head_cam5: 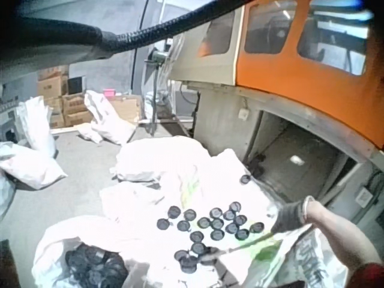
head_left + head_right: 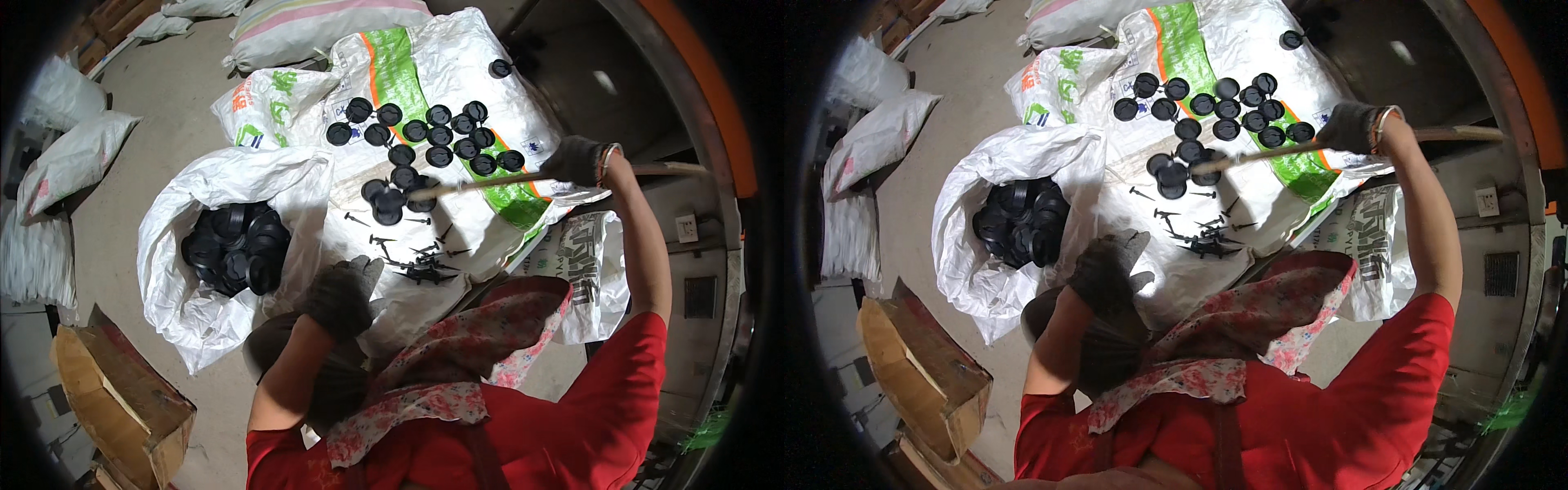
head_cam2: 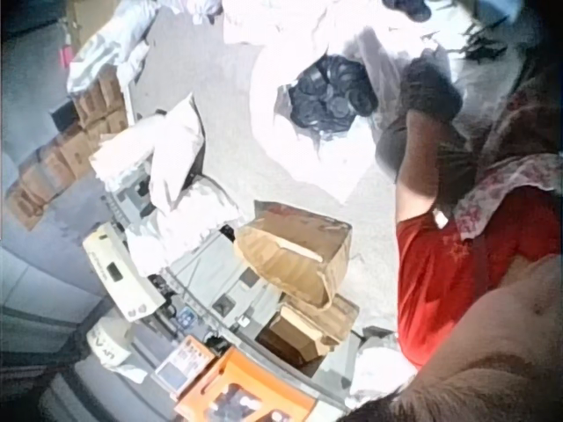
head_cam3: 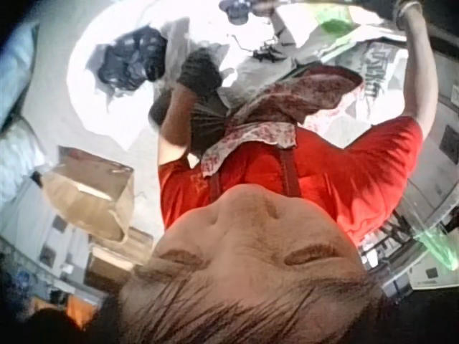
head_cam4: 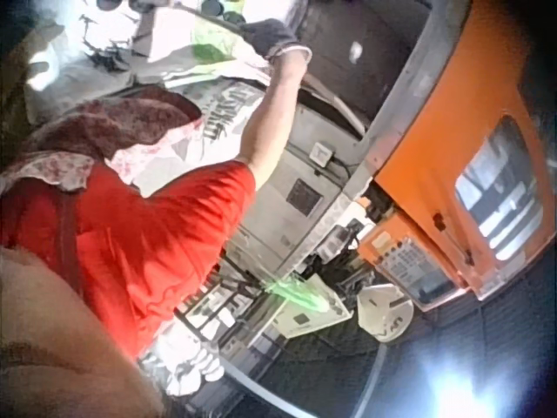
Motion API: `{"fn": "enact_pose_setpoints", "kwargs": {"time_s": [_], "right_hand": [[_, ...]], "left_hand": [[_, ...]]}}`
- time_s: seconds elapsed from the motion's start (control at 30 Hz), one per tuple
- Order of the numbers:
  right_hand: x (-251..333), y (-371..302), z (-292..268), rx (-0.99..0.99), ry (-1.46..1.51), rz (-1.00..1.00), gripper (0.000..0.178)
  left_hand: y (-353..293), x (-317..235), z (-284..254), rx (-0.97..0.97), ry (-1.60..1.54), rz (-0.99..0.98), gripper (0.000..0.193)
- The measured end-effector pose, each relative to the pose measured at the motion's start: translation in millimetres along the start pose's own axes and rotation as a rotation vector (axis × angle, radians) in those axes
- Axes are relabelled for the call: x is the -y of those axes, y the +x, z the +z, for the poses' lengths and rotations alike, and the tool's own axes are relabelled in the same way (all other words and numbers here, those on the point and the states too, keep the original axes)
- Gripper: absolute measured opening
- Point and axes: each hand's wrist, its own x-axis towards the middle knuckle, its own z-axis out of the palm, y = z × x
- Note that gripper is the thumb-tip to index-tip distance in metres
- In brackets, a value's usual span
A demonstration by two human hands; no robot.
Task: The person sits on the floor and repeatedly picks up black circular plastic caps and metal fasteners from a white sack. They insert the fasteners into the caps by hand and place the assembled units back into the sack. The process is repeated continuously.
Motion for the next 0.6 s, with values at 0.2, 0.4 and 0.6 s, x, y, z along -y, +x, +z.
{"fn": "enact_pose_setpoints", "kwargs": {"time_s": [0.2, 0.4, 0.6], "right_hand": [[-1.1, 46.2, -40.4, -0.168, -0.219, 0.153, 0.022], [1.0, 206.9, 61.2, -0.222, -0.085, 0.365, 0.024], [9.2, 141.6, 69.8, 0.117, -0.193, 0.018, 0.032]], "left_hand": [[-0.2, 0.7, -3.5, 0.077, 0.161, -0.091, 0.054], [13.8, 4.9, 4.2, 0.037, 0.01, -0.014, 0.053], [20.9, -8.6, -20.3, 0.304, 0.084, -0.222, 0.057]]}}
